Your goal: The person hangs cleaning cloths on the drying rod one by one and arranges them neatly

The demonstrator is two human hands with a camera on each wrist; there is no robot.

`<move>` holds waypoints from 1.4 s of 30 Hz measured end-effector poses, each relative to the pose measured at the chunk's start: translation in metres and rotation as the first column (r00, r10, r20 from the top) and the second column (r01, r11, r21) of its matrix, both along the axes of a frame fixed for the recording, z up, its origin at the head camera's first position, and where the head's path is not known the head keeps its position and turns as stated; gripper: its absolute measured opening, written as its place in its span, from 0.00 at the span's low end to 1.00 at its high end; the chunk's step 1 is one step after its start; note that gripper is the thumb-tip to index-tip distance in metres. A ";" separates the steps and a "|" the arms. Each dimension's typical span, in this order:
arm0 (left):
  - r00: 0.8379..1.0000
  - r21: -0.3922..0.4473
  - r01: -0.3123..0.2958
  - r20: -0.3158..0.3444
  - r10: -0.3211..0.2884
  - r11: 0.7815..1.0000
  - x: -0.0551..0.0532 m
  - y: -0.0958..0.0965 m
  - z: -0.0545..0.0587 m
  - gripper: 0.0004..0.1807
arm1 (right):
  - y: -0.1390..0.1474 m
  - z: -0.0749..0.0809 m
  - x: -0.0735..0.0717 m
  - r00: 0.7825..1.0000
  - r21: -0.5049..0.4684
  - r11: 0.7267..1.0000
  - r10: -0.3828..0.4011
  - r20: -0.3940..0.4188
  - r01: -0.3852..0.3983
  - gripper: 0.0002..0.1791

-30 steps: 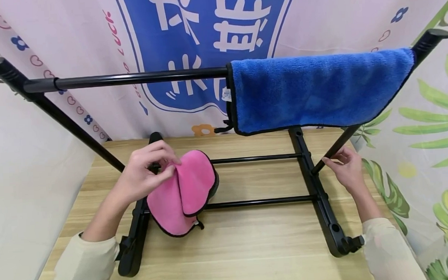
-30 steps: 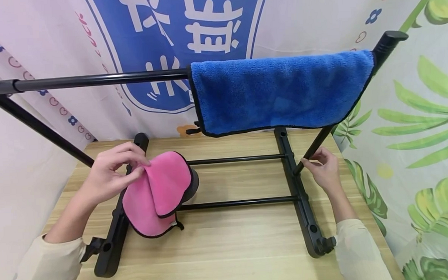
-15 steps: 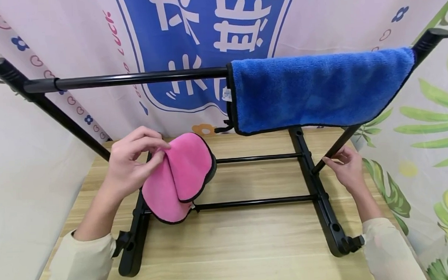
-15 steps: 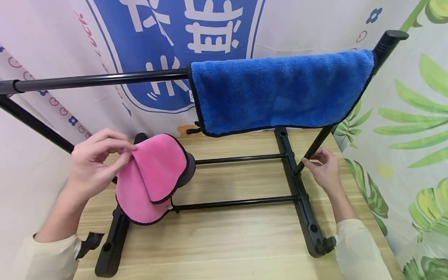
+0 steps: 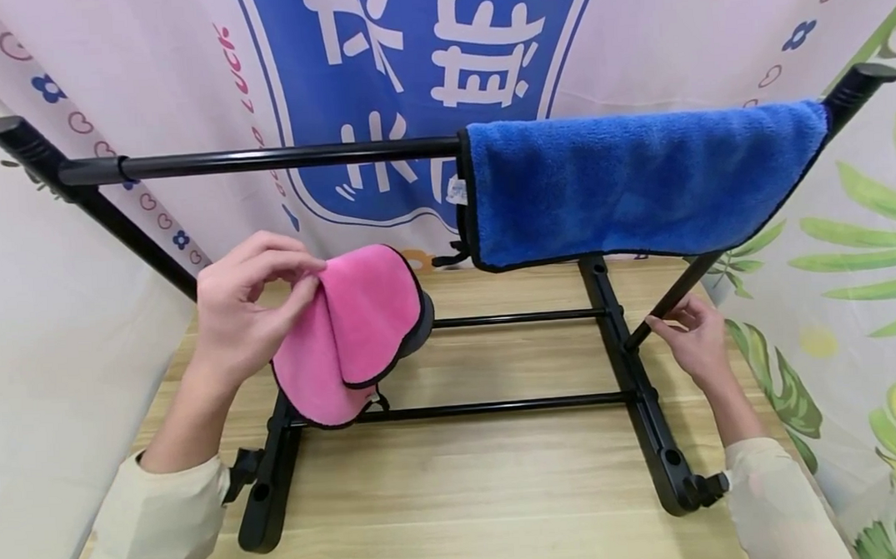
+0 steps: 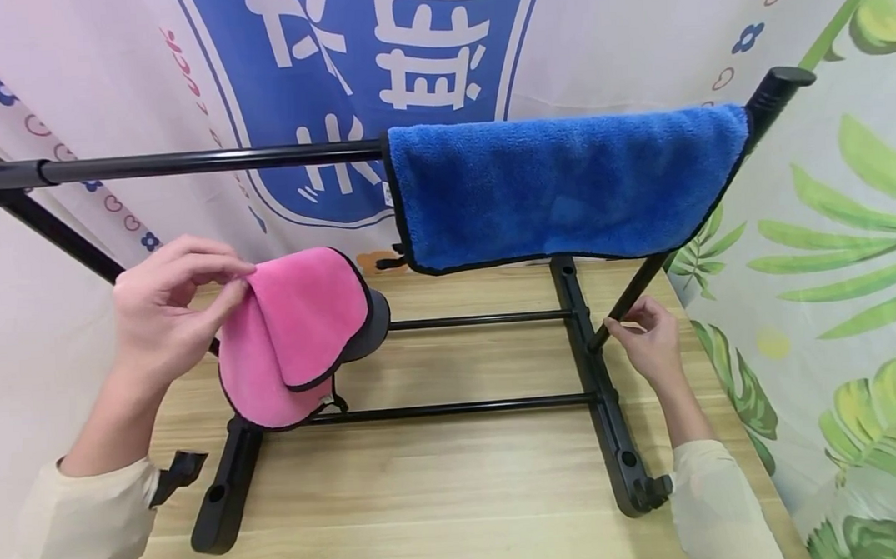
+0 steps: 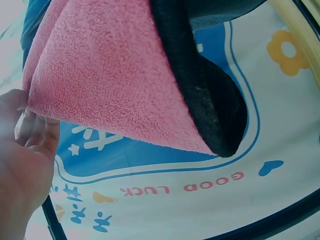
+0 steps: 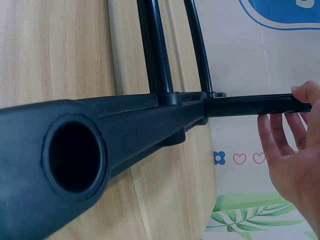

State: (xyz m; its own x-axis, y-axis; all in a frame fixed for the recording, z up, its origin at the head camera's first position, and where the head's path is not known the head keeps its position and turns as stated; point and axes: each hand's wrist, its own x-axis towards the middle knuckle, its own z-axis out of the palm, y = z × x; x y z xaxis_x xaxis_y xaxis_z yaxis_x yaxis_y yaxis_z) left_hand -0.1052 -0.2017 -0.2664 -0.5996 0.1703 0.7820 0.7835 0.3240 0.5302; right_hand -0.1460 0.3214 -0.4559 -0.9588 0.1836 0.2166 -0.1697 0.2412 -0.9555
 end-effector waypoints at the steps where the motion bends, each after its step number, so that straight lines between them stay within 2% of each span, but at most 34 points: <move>1: 1.000 0.005 -0.004 -0.009 0.004 1.000 -0.001 0.001 0.002 0.12 | 0.000 0.000 0.000 1.000 0.004 1.000 -0.003 0.002 0.003 0.13; 6: 0.997 0.045 -0.044 -0.059 0.046 0.998 -0.006 0.003 0.012 0.09 | -0.001 0.003 0.002 1.000 0.011 1.000 -0.012 0.007 0.012 0.13; 13: 0.991 0.099 -0.104 -0.073 0.112 0.990 -0.010 0.007 0.021 0.06 | 0.001 0.002 0.001 1.000 0.003 1.000 -0.001 -0.006 0.001 0.13; 20: 0.977 0.201 -0.169 -0.093 0.191 0.965 -0.013 0.011 0.032 0.04 | -0.002 0.003 0.003 1.000 0.007 1.000 0.008 -0.015 -0.008 0.10; 27: 0.966 0.255 -0.192 -0.120 0.229 0.947 -0.018 0.009 0.041 0.04 | -0.005 -0.002 0.005 0.999 -0.176 0.984 0.003 -0.043 -0.011 0.09; 36: 0.951 0.318 -0.229 -0.130 0.282 0.920 -0.020 0.011 0.049 0.05 | -0.006 -0.007 0.004 0.992 -0.108 0.986 -0.126 -0.013 0.124 0.06; 42: 0.942 0.347 -0.249 -0.130 0.309 0.904 -0.022 0.012 0.054 0.05 | -0.006 -0.005 0.005 0.991 -0.078 0.988 -0.137 -0.002 0.136 0.07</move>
